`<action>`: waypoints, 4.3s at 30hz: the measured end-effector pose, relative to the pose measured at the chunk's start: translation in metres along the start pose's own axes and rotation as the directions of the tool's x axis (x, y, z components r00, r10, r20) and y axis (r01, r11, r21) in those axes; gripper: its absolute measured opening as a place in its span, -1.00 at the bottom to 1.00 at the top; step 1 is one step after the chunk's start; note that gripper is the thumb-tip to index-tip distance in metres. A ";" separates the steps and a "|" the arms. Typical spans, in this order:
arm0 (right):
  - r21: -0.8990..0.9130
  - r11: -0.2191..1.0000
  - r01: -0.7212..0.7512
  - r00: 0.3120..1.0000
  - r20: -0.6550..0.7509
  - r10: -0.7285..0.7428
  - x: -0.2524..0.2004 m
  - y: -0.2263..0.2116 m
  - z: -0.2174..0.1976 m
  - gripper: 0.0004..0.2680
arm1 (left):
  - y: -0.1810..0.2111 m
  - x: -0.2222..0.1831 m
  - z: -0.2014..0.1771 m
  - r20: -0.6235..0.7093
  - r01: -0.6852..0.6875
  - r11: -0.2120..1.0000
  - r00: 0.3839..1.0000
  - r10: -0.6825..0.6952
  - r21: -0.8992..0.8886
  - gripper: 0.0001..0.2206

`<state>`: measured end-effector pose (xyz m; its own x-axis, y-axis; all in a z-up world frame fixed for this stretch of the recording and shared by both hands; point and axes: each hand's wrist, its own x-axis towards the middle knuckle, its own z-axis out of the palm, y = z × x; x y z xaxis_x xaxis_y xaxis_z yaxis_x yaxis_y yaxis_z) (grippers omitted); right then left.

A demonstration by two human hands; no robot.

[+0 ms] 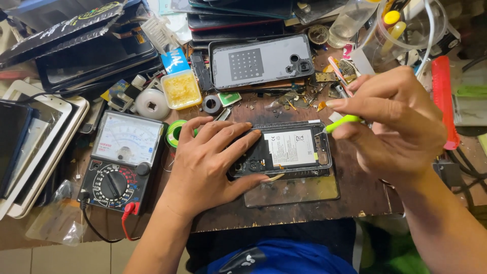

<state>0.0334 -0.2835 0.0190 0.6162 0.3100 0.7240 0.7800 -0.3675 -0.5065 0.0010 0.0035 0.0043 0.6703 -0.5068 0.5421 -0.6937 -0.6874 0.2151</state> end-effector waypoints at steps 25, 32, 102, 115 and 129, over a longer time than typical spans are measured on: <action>0.360 0.894 -0.269 0.961 0.167 0.221 0.010 0.006 -0.019 -0.83 | -0.002 -0.002 0.002 0.017 0.006 1.000 1.000 -0.006 -0.013 -0.51; 0.271 0.943 -0.194 0.931 0.353 0.090 0.033 0.000 -0.021 -0.81 | -0.001 -0.004 0.001 0.019 0.009 1.000 1.000 -0.009 -0.011 -0.49; 0.354 0.909 -0.220 0.965 0.213 0.151 0.016 0.003 -0.008 -0.89 | -0.003 -0.022 -0.003 0.013 0.257 0.960 0.966 -0.258 -0.108 -0.25; 0.365 0.909 -0.200 0.971 0.200 0.133 0.016 0.010 -0.005 -0.85 | -0.004 -0.023 -0.001 -0.008 0.239 0.965 0.970 -0.242 -0.105 -0.24; 0.404 0.890 -0.212 0.968 0.214 0.133 0.011 0.017 -0.006 -0.73 | -0.004 -0.024 0.000 -0.011 0.228 0.968 0.973 -0.231 -0.107 -0.26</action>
<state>0.0526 -0.2918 0.0209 0.7235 0.4387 0.5330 0.6078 -0.0385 -0.7932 -0.0123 0.0184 -0.0092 0.8094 -0.3290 0.4864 -0.5464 -0.7253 0.4187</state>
